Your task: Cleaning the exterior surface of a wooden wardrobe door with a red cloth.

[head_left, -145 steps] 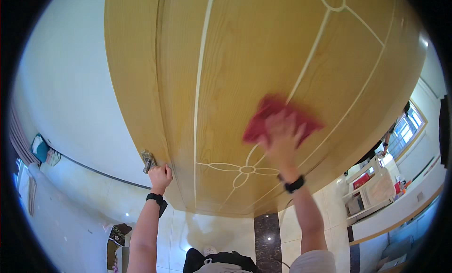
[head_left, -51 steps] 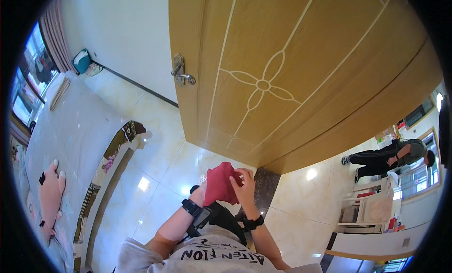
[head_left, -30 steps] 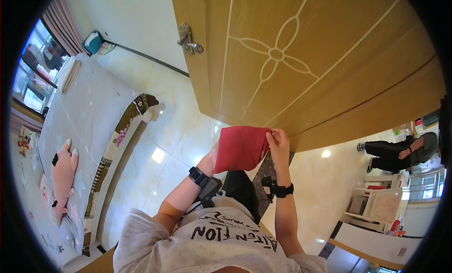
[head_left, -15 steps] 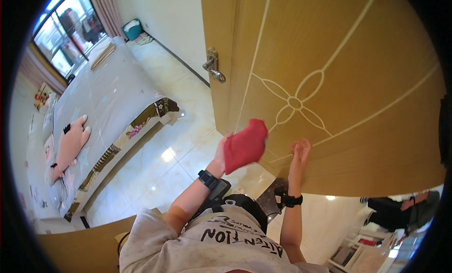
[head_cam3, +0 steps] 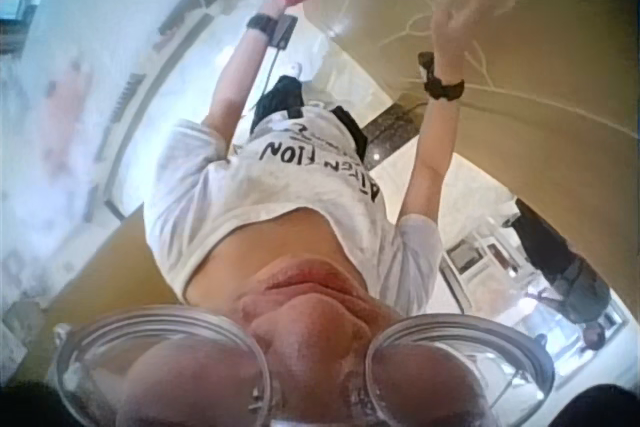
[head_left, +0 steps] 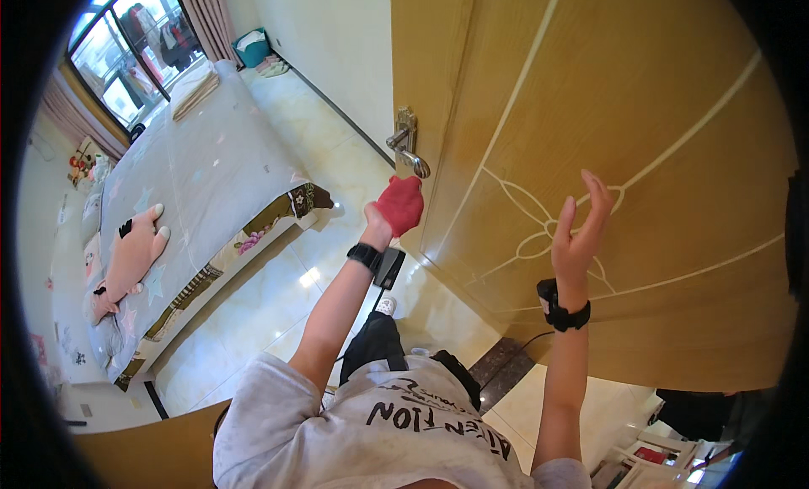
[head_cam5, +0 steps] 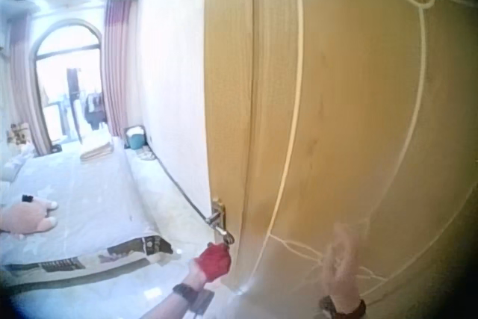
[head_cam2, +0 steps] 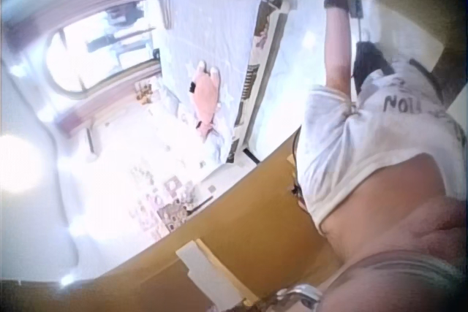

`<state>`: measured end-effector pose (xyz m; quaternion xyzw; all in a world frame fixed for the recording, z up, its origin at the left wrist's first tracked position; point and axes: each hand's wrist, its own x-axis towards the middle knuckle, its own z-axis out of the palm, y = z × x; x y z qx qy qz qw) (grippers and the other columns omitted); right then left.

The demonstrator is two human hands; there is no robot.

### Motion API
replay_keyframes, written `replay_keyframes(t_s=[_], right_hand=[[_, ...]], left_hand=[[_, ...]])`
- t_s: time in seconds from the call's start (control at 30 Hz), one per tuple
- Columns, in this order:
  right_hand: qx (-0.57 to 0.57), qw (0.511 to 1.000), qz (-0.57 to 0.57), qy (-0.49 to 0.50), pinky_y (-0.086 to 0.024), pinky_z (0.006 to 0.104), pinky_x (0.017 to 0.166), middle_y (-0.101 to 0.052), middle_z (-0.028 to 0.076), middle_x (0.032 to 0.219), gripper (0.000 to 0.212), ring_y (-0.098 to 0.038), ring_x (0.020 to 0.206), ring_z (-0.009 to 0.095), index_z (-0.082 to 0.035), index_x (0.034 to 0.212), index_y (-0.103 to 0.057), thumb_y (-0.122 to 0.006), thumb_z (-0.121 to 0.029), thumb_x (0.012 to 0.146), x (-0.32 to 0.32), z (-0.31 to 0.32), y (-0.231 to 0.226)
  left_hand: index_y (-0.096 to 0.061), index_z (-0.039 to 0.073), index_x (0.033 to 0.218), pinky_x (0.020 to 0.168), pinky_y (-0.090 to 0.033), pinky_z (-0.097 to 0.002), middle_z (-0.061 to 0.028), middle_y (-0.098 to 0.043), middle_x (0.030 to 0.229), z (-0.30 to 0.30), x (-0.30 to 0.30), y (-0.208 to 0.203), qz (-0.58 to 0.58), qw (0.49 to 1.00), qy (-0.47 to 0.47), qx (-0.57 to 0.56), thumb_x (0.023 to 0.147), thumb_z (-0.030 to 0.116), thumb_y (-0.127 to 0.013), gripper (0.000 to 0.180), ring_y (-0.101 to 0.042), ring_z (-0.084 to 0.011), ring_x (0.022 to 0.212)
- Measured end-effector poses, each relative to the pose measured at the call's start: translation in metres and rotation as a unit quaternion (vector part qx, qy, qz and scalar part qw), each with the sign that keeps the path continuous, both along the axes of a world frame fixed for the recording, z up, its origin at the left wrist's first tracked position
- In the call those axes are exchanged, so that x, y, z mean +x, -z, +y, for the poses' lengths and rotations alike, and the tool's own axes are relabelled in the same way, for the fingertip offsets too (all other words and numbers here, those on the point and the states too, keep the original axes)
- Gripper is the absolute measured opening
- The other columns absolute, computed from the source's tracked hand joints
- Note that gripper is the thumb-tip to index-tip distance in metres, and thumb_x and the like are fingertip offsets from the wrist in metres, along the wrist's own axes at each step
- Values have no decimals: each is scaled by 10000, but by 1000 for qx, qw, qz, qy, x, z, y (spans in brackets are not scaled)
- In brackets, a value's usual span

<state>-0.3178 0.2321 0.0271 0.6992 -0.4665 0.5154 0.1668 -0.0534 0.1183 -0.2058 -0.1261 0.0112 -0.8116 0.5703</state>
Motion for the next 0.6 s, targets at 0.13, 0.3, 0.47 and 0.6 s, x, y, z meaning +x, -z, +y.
replay_keyframes(t_s=[0.13, 0.3, 0.47, 0.6], right_hand=[[-37, 996, 76, 28, -308, 388, 900, -464, 107, 1138, 320, -425, 1058, 262, -45, 1110, -436, -482, -70, 794, 10, -36, -12], [-92, 932, 240, 257, -186, 401, 990, -415, 40, 1239, 325, -360, 1154, 189, -185, 1144, -464, -448, -197, 820, 18, -71, 1], [-140, 891, 275, 333, -168, 398, 1013, -403, 14, 1252, 314, -354, 1161, 178, -234, 1152, -459, -409, -254, 843, 6, -83, 15], [-178, 881, 281, 337, -164, 402, 1018, -402, 13, 1248, 296, -358, 1156, 179, -237, 1142, -461, -381, -278, 861, 8, -92, 18]], left_hand=[[-494, 10, 1073, 912, -335, -401, -153, -510, 1105, -42, -20, -46, -143, 983, -30, 113, 807, 336, -106, 572, -464, -302, 1028], [-535, 74, 893, 740, -425, -360, -99, -544, 820, -76, -29, -49, -86, 987, -6, 134, 848, 281, -249, 356, -506, -240, 796], [-480, 98, 769, 664, -419, -318, -32, -473, 673, -73, -33, -49, -42, 997, 59, 0, 850, 232, -377, 187, -468, -187, 676], [-456, 116, 696, 624, -401, -304, -28, -448, 629, -78, -46, -31, -194, 974, -79, 88, 864, 274, -357, 251, -447, -191, 647]])
